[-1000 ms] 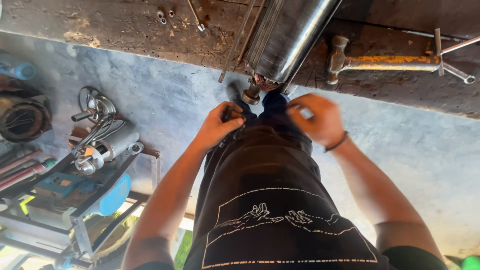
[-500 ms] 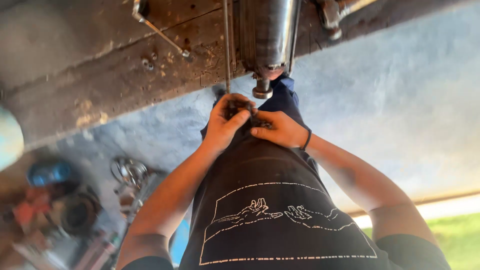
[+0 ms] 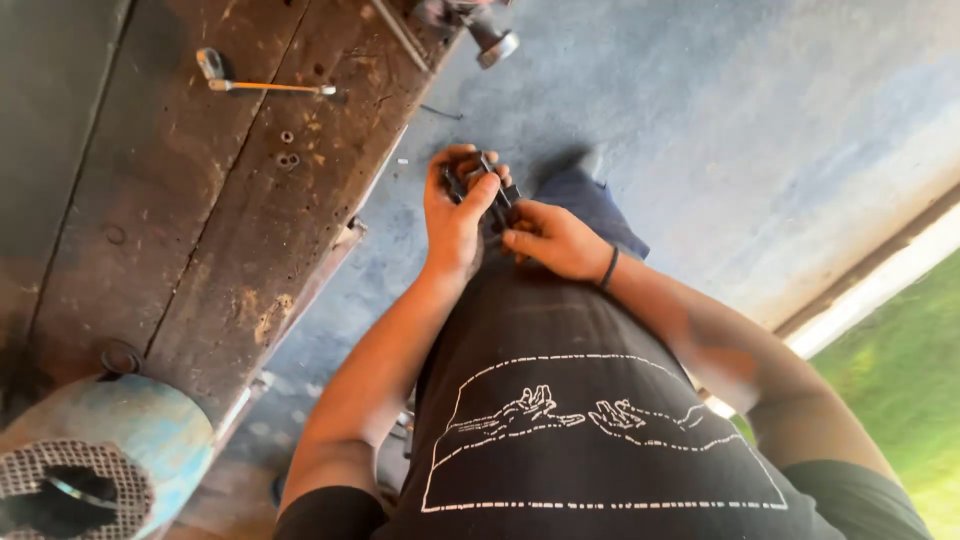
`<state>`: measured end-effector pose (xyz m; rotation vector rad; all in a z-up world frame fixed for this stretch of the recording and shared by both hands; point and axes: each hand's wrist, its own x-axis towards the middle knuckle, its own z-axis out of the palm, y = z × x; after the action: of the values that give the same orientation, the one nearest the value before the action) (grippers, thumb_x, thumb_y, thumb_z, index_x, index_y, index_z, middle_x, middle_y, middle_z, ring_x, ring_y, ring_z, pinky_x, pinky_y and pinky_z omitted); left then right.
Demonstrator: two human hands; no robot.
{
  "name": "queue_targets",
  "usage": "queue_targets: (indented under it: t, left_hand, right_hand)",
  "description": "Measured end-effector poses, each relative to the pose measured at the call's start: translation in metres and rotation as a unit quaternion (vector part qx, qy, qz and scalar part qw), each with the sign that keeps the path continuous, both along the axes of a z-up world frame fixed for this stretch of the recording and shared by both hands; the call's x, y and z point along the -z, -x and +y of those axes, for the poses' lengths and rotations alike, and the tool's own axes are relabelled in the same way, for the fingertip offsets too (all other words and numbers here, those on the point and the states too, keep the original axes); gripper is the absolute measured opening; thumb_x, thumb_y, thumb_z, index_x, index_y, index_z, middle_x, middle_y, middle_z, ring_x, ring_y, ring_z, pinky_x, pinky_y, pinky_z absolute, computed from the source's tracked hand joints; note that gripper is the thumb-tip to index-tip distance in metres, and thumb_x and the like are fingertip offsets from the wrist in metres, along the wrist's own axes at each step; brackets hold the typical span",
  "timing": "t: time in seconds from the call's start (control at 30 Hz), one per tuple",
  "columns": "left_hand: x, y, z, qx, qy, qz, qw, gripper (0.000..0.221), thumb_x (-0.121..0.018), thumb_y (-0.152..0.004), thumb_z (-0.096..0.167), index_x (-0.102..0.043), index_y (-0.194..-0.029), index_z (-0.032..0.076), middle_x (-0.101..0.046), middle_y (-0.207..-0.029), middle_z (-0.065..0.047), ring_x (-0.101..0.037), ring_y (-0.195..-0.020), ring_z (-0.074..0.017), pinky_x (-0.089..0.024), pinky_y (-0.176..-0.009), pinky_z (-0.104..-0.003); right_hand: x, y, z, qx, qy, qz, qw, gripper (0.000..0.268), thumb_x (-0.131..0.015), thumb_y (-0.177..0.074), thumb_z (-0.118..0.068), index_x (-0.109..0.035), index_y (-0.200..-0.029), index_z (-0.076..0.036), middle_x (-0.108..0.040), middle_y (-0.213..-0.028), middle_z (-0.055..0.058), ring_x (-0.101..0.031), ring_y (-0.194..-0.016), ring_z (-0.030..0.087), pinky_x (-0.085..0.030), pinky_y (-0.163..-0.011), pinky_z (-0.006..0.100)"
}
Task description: Using a bearing puller and a wrench to disassemble a motor component on a workbench
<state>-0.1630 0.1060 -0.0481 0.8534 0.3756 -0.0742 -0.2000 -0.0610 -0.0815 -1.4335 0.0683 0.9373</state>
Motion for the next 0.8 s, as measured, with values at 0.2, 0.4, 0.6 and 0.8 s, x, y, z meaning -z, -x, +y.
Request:
queue_targets:
  t: [0.2, 0.4, 0.6, 0.8]
  left_hand:
    - [-0.002, 0.03, -0.033, 0.036, -0.002, -0.031, 0.999, 0.045, -0.078, -0.09, 0.0, -0.053, -0.127, 0.006, -0.071, -0.116, -0.019, -0.075, -0.1, -0.0274, -0.063, -0.089, -0.04]
    - [-0.008, 0.091, -0.086, 0.079, -0.01, -0.047, 0.996, 0.048, -0.082, -0.086, -0.004, -0.055, -0.126, 0.001, -0.072, -0.115, -0.023, -0.075, -0.101, -0.0305, -0.064, -0.089, -0.042]
    - [-0.016, 0.148, -0.128, 0.074, -0.006, -0.035, 0.997, 0.045, -0.081, -0.088, -0.002, -0.056, -0.125, 0.001, -0.071, -0.115, -0.024, -0.075, -0.103, -0.0319, -0.064, -0.09, -0.042]
    - [-0.022, 0.175, -0.151, 0.059, -0.023, -0.059, 0.996, 0.042, -0.078, -0.093, 0.004, -0.056, -0.128, 0.006, -0.071, -0.118, -0.02, -0.074, -0.105, -0.0295, -0.063, -0.091, -0.041]
  right_hand:
    - [-0.03, 0.032, -0.028, 0.055, 0.012, -0.081, 0.995, 0.018, -0.069, -0.1, -0.018, -0.066, -0.111, -0.005, -0.073, -0.082, 0.012, -0.071, -0.072, 0.02, -0.059, -0.071, 0.034]
    - [-0.039, 0.101, -0.08, 0.093, 0.047, -0.12, 0.987, 0.018, -0.072, -0.098, -0.017, -0.067, -0.111, -0.007, -0.072, -0.081, 0.008, -0.07, -0.073, 0.017, -0.057, -0.067, 0.034]
    - [-0.044, 0.163, -0.12, 0.133, 0.021, -0.116, 0.984, 0.017, -0.072, -0.097, -0.013, -0.069, -0.109, -0.002, -0.069, -0.076, 0.01, -0.069, -0.072, 0.018, -0.057, -0.068, 0.035]
    - [-0.052, 0.191, -0.142, 0.134, 0.052, -0.182, 0.973, 0.02, -0.077, -0.094, -0.016, -0.07, -0.109, -0.005, -0.071, -0.075, 0.009, -0.07, -0.07, 0.017, -0.057, -0.066, 0.032]
